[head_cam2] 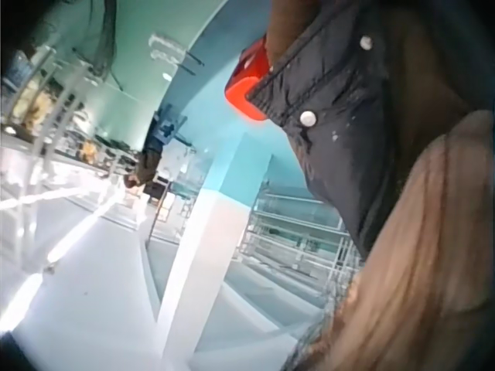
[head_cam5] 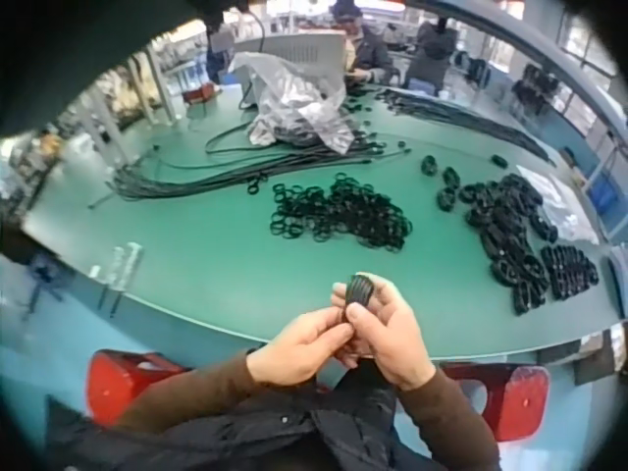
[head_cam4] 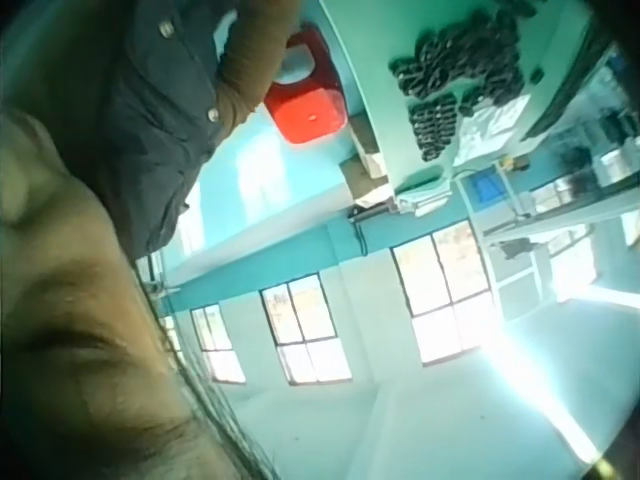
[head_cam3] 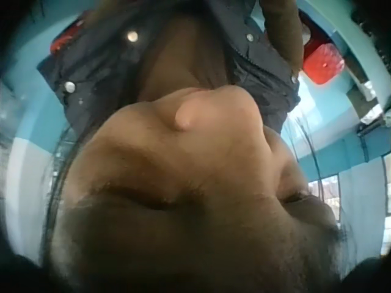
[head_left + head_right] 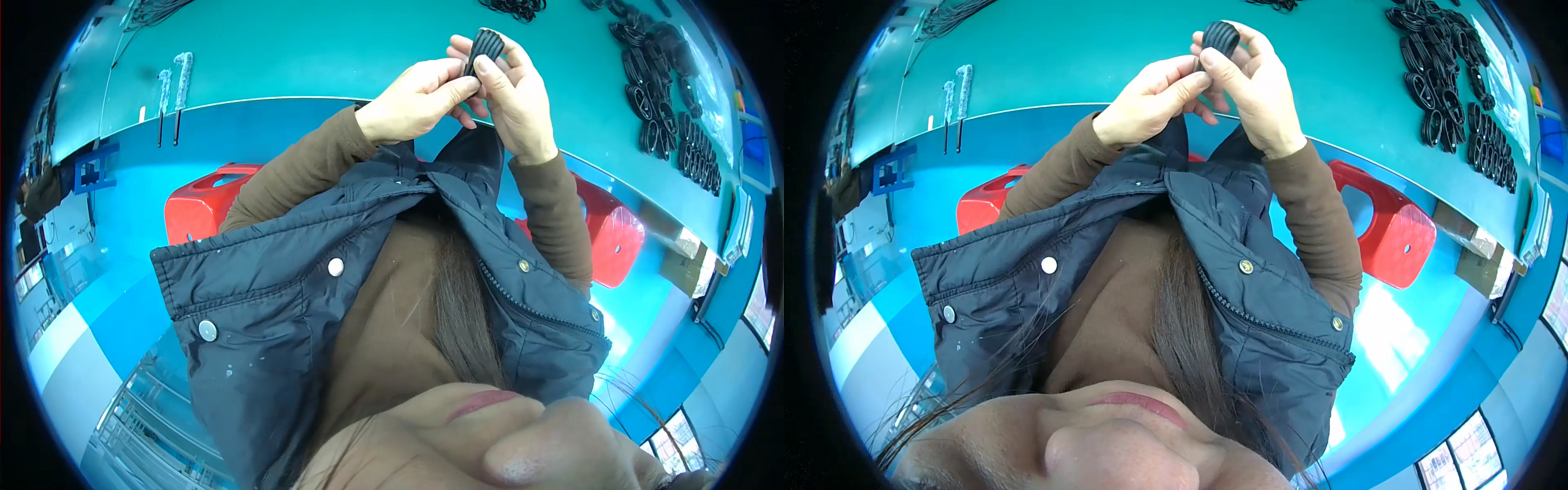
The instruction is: The person coils long wires by hand, secures each coiled bundle with a rubber band, and places the bundled wires onto the workbench.
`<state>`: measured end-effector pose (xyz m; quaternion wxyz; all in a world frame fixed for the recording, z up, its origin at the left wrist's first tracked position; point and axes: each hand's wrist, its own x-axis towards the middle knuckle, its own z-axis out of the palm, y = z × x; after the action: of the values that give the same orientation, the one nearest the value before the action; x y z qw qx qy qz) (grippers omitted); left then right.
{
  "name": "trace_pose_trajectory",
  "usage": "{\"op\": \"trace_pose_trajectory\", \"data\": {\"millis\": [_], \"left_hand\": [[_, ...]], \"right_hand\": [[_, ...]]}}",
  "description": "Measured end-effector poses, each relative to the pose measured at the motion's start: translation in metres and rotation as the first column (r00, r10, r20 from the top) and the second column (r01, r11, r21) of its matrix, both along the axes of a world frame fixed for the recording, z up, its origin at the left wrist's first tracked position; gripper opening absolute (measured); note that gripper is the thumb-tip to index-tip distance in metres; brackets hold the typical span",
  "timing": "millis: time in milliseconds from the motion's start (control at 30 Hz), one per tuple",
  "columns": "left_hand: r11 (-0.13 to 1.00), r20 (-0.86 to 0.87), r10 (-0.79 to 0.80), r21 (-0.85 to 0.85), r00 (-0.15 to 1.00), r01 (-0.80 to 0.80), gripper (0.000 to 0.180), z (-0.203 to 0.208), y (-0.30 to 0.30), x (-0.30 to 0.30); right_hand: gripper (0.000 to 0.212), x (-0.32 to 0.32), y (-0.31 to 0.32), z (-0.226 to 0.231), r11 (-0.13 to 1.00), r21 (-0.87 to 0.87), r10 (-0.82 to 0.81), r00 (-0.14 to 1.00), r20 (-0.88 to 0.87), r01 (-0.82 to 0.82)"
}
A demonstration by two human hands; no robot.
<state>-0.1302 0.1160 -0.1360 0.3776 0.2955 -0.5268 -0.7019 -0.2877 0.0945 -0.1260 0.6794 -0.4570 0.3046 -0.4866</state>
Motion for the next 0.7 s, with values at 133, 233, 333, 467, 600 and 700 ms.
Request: {"op": "trace_pose_trajectory", "data": {"millis": [133, 233, 333, 467, 600, 700], "left_hand": [[0.999, 0.05, 0.023, 0.026, 0.999, -0.024, 0.027, 0.005, -0.006, -0.012], [0.995, -0.06, 0.075, 0.064, 0.995, -0.071, 0.024, 0.013, -0.005, -0.026], [0.997, 0.014, 0.045, 0.065, 0.999, -0.046, 0.023, 0.011, -0.013, -0.033], [0.993, 0.049, 0.037, 0.108, 0.998, -0.043, 0.02, 0.007, -0.021, -0.048], [0.991, 0.043, 0.024, 0.128, 0.999, -0.03, 0.018, 0.009, -0.027, -0.072], [0.993, 0.098, -0.018, 0.116, 0.995, 0.007, 0.018, 0.009, -0.03, -0.083]], "right_hand": [[0.04, -0.014, 0.004, -0.006, 0.997, 0.072, -0.006, 0.999, -0.032, 0.008], [0.035, -0.025, 0.004, -0.004, 0.98, 0.197, -0.054, 0.989, 0.138, 0.026], [0.032, -0.041, 0.001, -0.008, 0.968, 0.242, -0.01, 0.959, 0.283, -0.061], [0.029, -0.054, 0.005, -0.011, 0.979, 0.203, -0.067, 0.962, 0.265, 0.013], [0.027, -0.072, 0.005, -0.016, 0.983, 0.15, -0.134, 0.967, 0.214, 0.103], [0.03, -0.086, 0.008, -0.014, 0.985, 0.125, -0.142, 0.976, 0.167, 0.122]]}}
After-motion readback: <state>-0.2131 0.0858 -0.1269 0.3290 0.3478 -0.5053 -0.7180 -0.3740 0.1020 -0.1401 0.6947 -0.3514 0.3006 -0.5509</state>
